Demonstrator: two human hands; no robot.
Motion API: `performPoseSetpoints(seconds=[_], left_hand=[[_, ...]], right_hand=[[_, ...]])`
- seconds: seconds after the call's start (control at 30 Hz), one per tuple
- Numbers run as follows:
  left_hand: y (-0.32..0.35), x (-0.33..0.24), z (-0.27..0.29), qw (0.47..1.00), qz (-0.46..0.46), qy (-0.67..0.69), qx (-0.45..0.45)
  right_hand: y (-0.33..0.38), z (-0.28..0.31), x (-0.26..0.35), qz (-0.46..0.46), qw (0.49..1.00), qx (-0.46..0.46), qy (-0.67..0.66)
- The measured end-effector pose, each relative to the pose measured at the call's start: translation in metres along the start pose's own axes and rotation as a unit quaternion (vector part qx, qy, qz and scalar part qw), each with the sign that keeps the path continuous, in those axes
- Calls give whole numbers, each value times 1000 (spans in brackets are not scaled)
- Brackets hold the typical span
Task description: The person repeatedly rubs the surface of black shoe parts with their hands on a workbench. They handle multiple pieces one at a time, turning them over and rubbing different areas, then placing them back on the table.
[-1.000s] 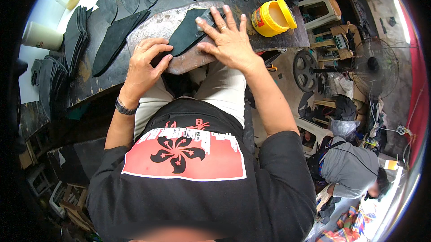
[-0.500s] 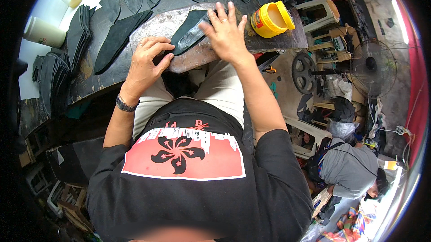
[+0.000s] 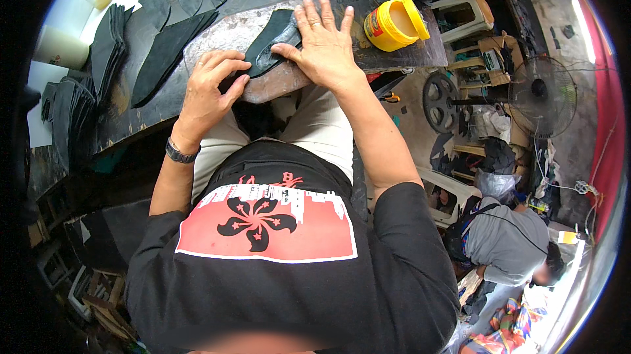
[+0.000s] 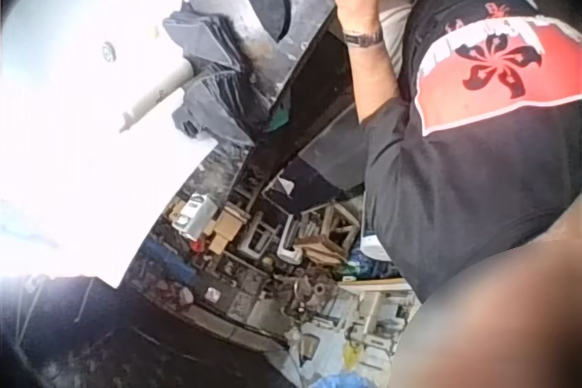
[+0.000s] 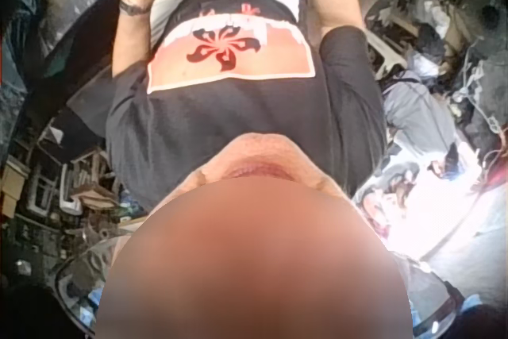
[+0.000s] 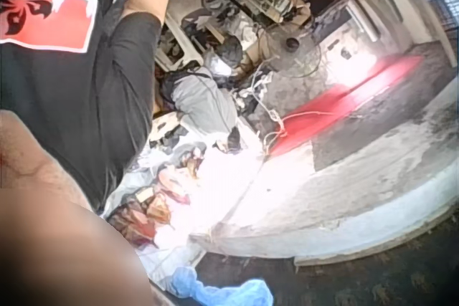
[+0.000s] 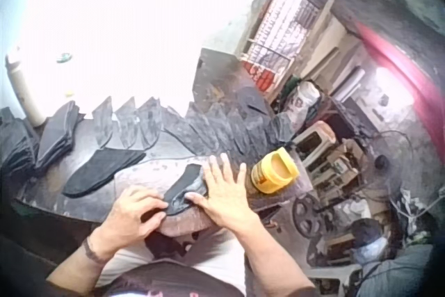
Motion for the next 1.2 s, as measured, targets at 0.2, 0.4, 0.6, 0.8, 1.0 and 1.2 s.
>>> performPoseSetpoints(seconds=[0.2, 0.4, 0.6, 0.8, 1.0, 1.2], left_hand=[[1, 0, -1, 1000, 3, 0, -9], [1, 0, -1, 1000, 0, -1, -8], [2, 1, -1, 1000, -3, -3, -13], [1, 1, -2, 1000, -7, -7, -13], [2, 2, -2, 1000, -8, -4, -12], [2, 3, -3, 999, 24, 31, -18]], right_hand=[[-10, -2, 5, 70, 997, 6, 11], [-20, -4, -7, 125, 992, 8, 3], [-6, -3, -3, 138, 988, 21, -71], [17, 6, 15, 177, 979, 24, -98], [2, 3, 5, 108, 994, -3, -4], [19, 1, 30, 162, 986, -1, -46]])
Point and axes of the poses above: each hand's wrist, its own y-axis away from the middle knuckle, its own z-axis out of the back of the hand, x = y × z, the point moved 3 cm from there along -y, towards the middle knuckle, and after that the axes turned 8 degrees about -y, right-handed, at the moved point
